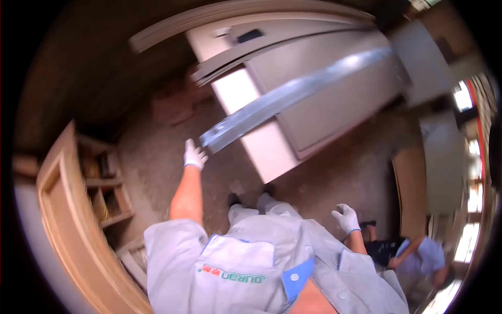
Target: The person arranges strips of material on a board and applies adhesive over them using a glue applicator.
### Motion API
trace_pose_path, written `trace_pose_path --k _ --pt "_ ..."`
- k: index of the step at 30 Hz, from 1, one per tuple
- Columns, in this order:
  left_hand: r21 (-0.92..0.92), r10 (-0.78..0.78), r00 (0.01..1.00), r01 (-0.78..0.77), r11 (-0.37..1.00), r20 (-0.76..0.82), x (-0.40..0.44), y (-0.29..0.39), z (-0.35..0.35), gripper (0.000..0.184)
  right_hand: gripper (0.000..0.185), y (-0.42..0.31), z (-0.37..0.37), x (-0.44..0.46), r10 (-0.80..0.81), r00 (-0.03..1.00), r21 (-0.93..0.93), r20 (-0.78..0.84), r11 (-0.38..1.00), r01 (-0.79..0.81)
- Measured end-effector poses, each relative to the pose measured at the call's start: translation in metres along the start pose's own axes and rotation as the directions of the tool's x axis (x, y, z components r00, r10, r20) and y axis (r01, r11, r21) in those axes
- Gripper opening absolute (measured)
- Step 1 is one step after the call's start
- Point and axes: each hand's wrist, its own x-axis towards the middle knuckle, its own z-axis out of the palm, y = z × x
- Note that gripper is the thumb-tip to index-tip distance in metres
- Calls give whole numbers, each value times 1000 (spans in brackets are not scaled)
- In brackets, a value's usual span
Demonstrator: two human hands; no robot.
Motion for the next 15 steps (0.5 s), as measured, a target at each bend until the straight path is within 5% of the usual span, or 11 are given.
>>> trace_pose_path --k 3,5,9,13,15 --pt "52 -142 959 133 990 245 53 -2 26 97 60 17 4 -60 165 982 61 -94 985 -160" --pt "-180 -137 942 198 963 305 38 -2 55 86 59 51 26 -93 294 943 137 -153 952 -274" --pt "33 -78 960 72 997 270 54 1 52 78 59 86 63 -114 391 912 262 -127 900 -349" --pt "9 -79 952 80 997 295 42 2 71 82 57 146 85 -94 359 923 319 -138 898 -302" --pt "24 -62 989 59 998 131 59 -7 68 84 57 146 90 -103 470 880 386 -68 826 -411"
